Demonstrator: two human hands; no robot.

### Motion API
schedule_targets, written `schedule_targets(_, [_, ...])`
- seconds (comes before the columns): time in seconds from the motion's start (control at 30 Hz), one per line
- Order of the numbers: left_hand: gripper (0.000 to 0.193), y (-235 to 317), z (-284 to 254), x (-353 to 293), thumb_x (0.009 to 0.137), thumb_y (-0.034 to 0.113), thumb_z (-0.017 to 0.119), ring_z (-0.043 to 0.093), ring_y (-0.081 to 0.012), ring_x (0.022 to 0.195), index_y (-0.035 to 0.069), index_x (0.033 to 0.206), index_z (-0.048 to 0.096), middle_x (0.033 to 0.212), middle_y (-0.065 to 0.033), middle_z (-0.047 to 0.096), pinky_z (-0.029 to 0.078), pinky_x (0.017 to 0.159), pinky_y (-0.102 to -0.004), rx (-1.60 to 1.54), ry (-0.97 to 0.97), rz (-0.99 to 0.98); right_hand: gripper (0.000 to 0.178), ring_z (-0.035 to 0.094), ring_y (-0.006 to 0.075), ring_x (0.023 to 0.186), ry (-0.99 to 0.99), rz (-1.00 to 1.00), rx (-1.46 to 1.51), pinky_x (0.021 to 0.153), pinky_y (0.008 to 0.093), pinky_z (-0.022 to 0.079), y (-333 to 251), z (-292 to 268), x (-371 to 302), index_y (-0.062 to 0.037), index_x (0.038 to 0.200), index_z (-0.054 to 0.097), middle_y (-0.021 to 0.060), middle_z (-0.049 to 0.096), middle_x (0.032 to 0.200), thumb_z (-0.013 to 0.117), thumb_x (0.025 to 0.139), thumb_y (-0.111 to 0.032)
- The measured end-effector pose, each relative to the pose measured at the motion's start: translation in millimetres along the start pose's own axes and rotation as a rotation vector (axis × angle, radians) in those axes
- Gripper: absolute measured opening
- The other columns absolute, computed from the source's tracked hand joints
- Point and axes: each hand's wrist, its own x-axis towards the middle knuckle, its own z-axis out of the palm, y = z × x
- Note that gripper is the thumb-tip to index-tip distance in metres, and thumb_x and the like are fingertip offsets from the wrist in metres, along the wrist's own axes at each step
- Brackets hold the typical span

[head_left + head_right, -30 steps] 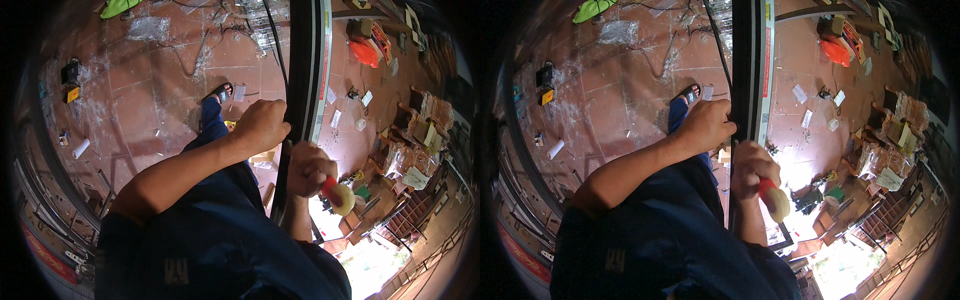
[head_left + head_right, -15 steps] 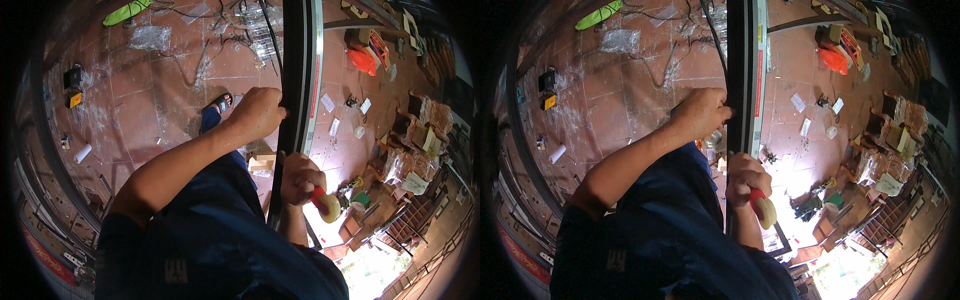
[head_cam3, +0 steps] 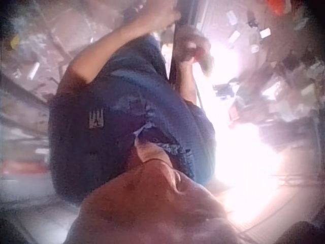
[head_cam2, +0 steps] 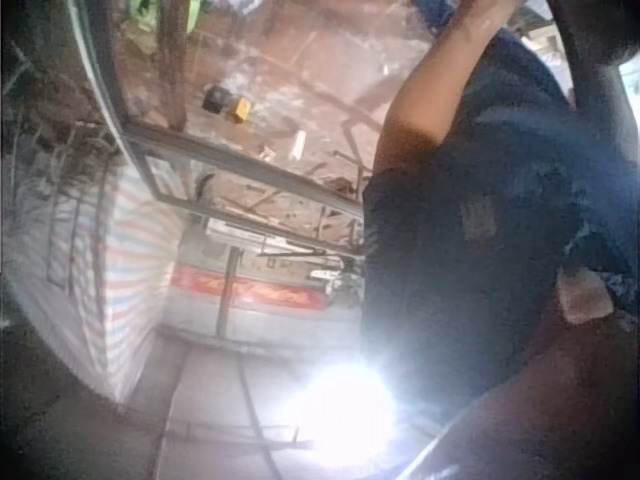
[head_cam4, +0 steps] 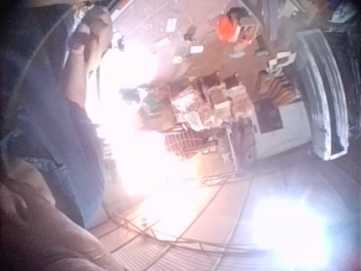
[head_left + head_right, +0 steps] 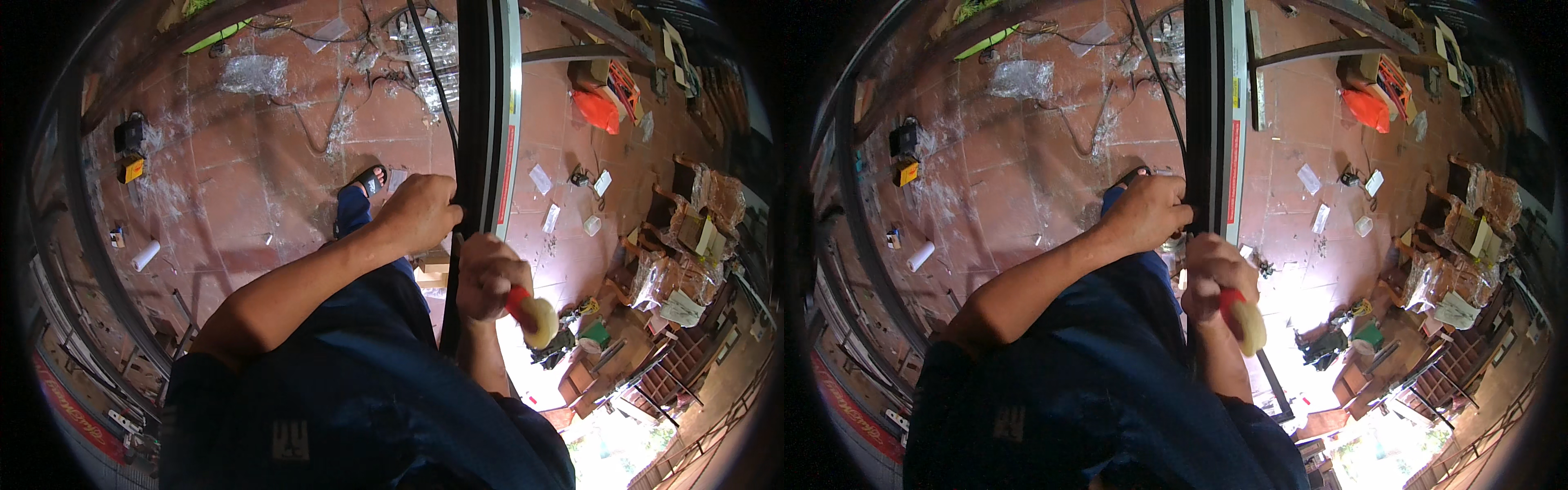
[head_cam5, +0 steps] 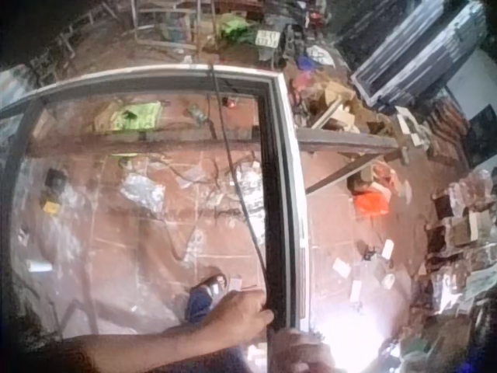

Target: The person inserts a black rubber seal into the groove of a metal window frame by hand, then uses a red-handled roller tool to press the seal into place along the frame's length.

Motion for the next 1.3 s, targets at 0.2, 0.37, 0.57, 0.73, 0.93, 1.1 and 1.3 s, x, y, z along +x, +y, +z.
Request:
schedule_targets(0.2, [0.023, -15.2, 8.9, 4.6, 0.081, 0.015, 0.074, 0.071, -0.0482, 0.08, -0.006, 0.079, 0.067, 0.078, -0.0293, 0.069, 0.055, 0.076, -0.0519, -0.055, -0.001, 0.03, 0.035, 0.047, 0.0223, 0.055, -0.001, 0.094, -0.149, 0.053, 0.0387, 0.04, -4.8, 11.0, 14.4, -0.0093, 0.086, 0.045, 0.0074, 0.048, 0.065, 0.063, 0.104, -0.033])
schedule_targets(0.37, [0.025, -10.2, 2.2, 7.1, 0.084, 0.02, 0.073, 0.072, -0.0456, 0.077, -0.004, 0.078, 0.068, 0.074, -0.0265, 0.069, 0.056, 0.075, -0.051, -0.04, -0.003, 0.005, 0.039, 0.051, 0.0217, 0.057, -0.017, 0.029, -0.144, 0.055, 0.0371, 0.045, 5.2, 0.4, 8.2, -0.0074, 0.085, 0.049, 0.0081, 0.053, 0.067, 0.062, 0.105, -0.038])
schedule_targets(0.57, [0.031, -24.4, -4.7, 26.1, 0.094, 0.025, 0.067, 0.075, -0.0257, 0.065, -0.002, 0.079, 0.069, 0.075, -0.0169, 0.075, 0.06, 0.068, -0.0407, 0.3, -0.041, 0.228, 0.045, 0.056, 0.0222, 0.07, 0.128, 0.163, -0.379, 0.065, 0.0378, 0.046, 21.4, 0.1, 11.1, -0.0049, 0.082, 0.052, 0.008, 0.055, 0.074, 0.06, 0.104, -0.043])
schedule_targets(0.73, [0.034, 0.4, -37.3, 36.2, 0.101, 0.023, 0.059, 0.075, -0.0243, 0.067, -0.003, 0.082, 0.07, 0.075, -0.0151, 0.075, 0.06, 0.065, -0.039, 0.122, -0.307, 0.01, 0.028, 0.052, 0.0172, 0.062, 0.255, -0.005, -0.104, 0.057, 0.0325, 0.045, 33.8, 15.1, -1.7, -0.007, 0.093, 0.051, 0.0081, 0.056, 0.074, 0.066, 0.101, -0.03])
schedule_targets(0.93, [0.029, 7.1, -85.2, 67.5, 0.079, 0.025, 0.079, 0.072, -0.0414, 0.09, 0.007, 0.101, 0.076, 0.093, -0.0223, 0.073, 0.059, 0.08, -0.0453, 0.771, -0.599, 0.382, 0.021, 0.061, 0.0174, 0.065, 0.196, 0.101, -0.693, 0.054, 0.0316, 0.044, 32.1, 63.4, 66.3, -0.0023, 0.083, 0.06, 0.0088, 0.06, 0.073, 0.072, 0.092, -0.017])
schedule_targets(1.1, [0.034, 37.2, -174.5, 42.6, 0.088, 0.018, 0.075, 0.07, -0.0351, 0.113, 0.004, 0.118, 0.069, 0.115, -0.0183, 0.072, 0.055, 0.091, -0.0444, 0.276, -0.719, 0.651, 0.021, 0.065, 0.0319, 0.088, 0.335, -0.117, -0.698, 0.073, 0.0405, 0.051, 3.5, 150.9, 95.0, -0.0022, 0.1, 0.066, 0.0153, 0.066, 0.1, 0.072, 0.092, -0.021])
schedule_targets(1.3, [0.033, 46.2, -219.9, 52.7, 0.089, 0.014, 0.078, 0.071, -0.0253, 0.099, 0.001, 0.117, 0.068, 0.105, -0.01, 0.074, 0.056, 0.087, -0.0388, 0.406, -0.975, 0.642, 0.04, 0.062, 0.0382, 0.105, 0.547, 0.097, -0.891, 0.088, 0.0468, 0.05, -12.6, 199.1, 95.1, -0.0016, 0.113, 0.067, 0.0189, 0.065, 0.113, 0.075, 0.091, -0.035])
